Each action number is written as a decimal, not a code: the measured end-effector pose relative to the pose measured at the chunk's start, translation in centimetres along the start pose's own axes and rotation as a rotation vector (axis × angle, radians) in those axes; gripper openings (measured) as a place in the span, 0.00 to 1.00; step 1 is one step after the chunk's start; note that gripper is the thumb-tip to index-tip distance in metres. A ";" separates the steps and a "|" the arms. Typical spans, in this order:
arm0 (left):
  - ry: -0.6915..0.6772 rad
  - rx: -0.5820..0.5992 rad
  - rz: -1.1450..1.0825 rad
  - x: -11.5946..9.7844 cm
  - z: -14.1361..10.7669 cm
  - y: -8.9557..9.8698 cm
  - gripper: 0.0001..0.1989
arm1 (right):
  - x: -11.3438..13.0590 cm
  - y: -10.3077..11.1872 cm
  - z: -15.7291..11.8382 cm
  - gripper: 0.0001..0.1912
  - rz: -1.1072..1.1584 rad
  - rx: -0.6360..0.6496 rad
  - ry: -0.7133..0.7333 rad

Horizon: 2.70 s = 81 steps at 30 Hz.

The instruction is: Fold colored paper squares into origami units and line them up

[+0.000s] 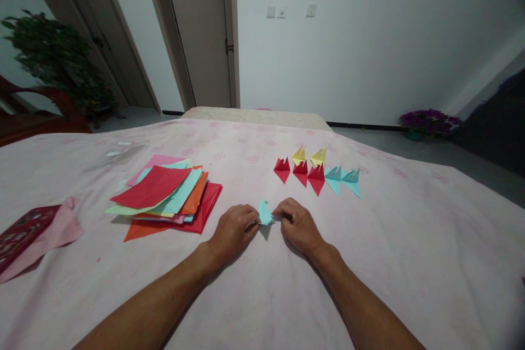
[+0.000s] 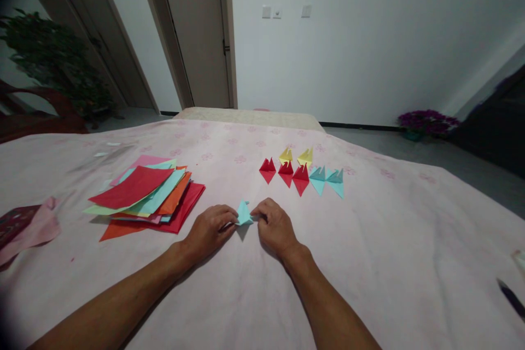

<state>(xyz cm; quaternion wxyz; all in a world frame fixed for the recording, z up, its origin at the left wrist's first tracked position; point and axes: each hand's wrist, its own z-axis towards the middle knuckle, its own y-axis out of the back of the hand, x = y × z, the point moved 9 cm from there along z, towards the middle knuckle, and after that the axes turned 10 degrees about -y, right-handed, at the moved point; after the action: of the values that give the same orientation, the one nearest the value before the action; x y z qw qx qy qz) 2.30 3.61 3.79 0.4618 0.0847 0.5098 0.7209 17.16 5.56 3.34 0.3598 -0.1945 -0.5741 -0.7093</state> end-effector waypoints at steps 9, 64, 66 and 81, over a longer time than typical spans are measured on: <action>-0.044 0.038 0.047 -0.6 0.1 -0.4 0.07 | -1.3 -0.3 0.9 0.09 -0.037 -0.018 -0.248; -0.077 0.113 0.008 -0.6 0.5 -1.3 0.05 | -1.0 -2.8 4.9 0.07 -0.465 0.009 -0.381; -0.076 0.112 0.007 -0.6 0.5 -1.3 0.06 | -1.1 -2.8 5.4 0.09 -0.459 0.004 -0.378; -0.031 0.012 -0.065 -0.2 0.4 -0.4 0.05 | 0.7 -1.0 1.1 0.15 -0.075 0.406 0.011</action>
<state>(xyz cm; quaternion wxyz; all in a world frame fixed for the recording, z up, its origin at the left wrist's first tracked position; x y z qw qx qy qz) 2.86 3.73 3.66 0.4924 0.0819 0.5095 0.7009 15.81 6.50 3.40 0.3681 -0.0926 -0.7103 -0.5929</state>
